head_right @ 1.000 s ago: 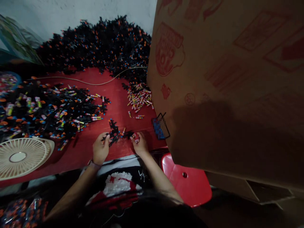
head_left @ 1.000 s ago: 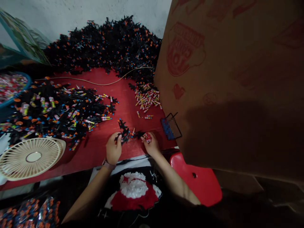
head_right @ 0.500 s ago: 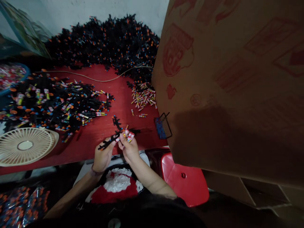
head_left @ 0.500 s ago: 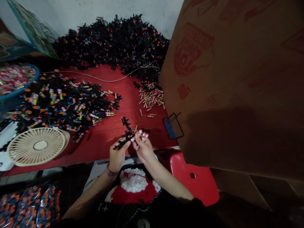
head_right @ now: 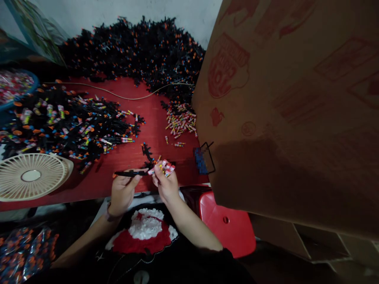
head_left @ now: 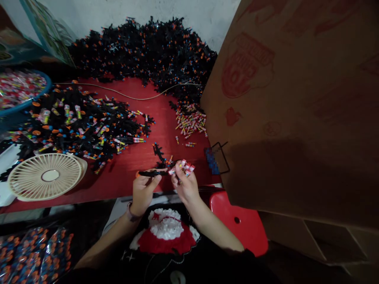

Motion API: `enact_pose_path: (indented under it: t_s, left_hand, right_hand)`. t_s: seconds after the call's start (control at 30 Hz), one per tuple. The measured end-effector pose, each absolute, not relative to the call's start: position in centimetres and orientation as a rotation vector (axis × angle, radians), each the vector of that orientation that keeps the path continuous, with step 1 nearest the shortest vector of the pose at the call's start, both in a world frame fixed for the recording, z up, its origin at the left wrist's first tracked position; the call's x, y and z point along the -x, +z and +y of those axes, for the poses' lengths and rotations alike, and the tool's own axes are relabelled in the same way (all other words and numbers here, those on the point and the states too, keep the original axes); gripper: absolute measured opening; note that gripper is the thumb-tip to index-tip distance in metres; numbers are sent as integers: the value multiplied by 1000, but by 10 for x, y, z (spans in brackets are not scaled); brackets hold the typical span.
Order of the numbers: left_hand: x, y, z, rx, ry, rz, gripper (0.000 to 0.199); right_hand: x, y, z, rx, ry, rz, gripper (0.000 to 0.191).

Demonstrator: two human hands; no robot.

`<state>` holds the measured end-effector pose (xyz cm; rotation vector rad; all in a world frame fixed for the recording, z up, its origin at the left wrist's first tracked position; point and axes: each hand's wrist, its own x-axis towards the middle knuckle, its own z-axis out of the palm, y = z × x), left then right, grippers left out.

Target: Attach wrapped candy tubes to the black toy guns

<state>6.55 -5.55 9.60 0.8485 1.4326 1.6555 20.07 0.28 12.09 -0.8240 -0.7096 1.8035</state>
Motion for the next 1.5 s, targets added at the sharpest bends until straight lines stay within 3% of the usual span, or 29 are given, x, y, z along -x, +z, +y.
enact_pose_path:
  t_s: [0.33,1.0,1.5]
  left_hand:
    - [-70,120,-60,-994,1786,1560,7]
    - [-81,107,-66,-748,1832,1556,19]
    - [-83,126,-61,-845,1973,1512,10]
  right_hand:
    - [-199,130,-6,827,1883,-654,40]
    - [-196,121,-13,819,2030,-525,34]
    - [-193,122,-14,730,2001,-491,34]
